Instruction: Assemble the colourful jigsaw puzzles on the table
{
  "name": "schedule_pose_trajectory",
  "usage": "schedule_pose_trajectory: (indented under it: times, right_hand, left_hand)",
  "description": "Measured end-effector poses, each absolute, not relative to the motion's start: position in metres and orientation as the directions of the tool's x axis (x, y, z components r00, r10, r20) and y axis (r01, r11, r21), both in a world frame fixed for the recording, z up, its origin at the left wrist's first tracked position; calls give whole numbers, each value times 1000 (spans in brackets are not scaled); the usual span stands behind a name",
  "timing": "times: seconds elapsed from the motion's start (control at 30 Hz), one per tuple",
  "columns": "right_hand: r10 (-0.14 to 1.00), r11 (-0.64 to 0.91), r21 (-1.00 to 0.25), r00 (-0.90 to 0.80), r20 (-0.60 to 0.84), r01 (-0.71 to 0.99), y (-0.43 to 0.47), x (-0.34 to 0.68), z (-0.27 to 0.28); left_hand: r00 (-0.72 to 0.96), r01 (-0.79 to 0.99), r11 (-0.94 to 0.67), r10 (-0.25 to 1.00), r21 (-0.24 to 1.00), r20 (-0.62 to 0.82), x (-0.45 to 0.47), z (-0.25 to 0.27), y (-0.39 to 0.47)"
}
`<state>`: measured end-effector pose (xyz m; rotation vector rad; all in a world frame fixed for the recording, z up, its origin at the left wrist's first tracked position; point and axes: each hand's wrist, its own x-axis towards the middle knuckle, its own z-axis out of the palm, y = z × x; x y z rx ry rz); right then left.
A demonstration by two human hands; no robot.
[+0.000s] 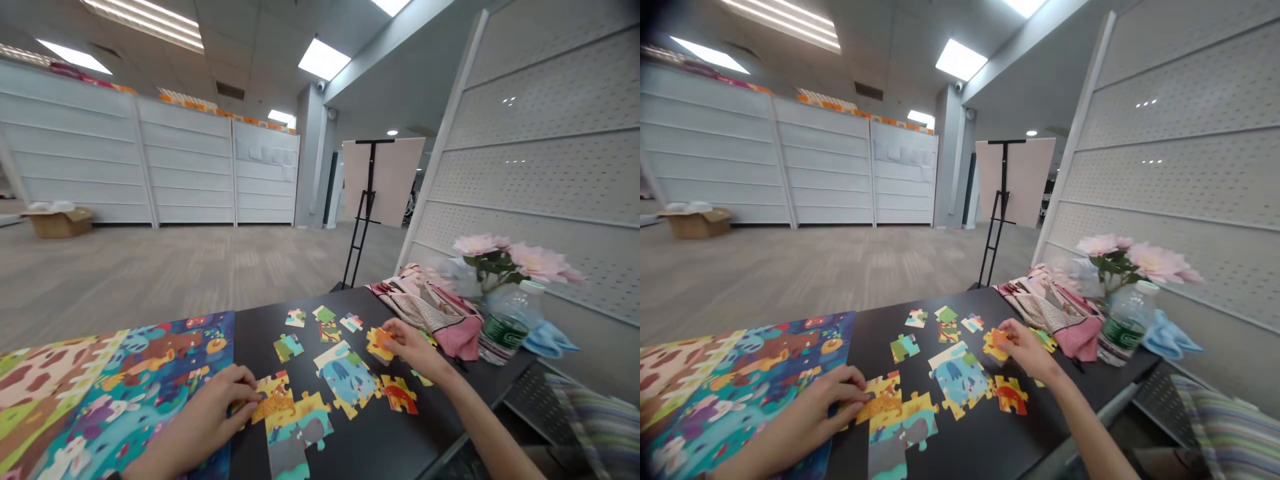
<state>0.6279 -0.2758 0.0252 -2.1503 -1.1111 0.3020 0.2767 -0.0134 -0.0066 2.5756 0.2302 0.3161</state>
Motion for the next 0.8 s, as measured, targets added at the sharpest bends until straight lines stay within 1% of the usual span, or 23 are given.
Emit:
schedule_pose_trajectory:
  times: [0.1, 0.17, 0.23, 0.37, 0.53, 0.8]
  right_hand:
    - [799, -394, -729, 600, 29, 560, -327, 626, 26]
    - [778, -422, -774, 626, -42, 472, -355, 627, 20]
    - [759, -445, -790, 646, -83, 422, -372, 628, 13]
    - [741, -458, -774, 668, -62, 436, -377, 624, 0]
    - [716, -481, -755, 697, -46, 445, -369, 614, 1]
    - [706, -353, -862, 708, 10, 364, -373, 583, 3]
  left_hand:
    - [958, 110, -845, 230, 523, 170, 278, -6, -14]
    - [959, 117, -841, 233, 528, 160, 279, -6, -14]
    - [960, 121, -836, 236, 536, 151, 280, -7, -14]
    - [963, 122, -828, 231, 548, 135, 282, -14, -11]
    - [965, 138, -824, 236, 549, 112, 282, -16, -11]
    - [966, 145, -821, 237, 553, 99, 281, -18, -10]
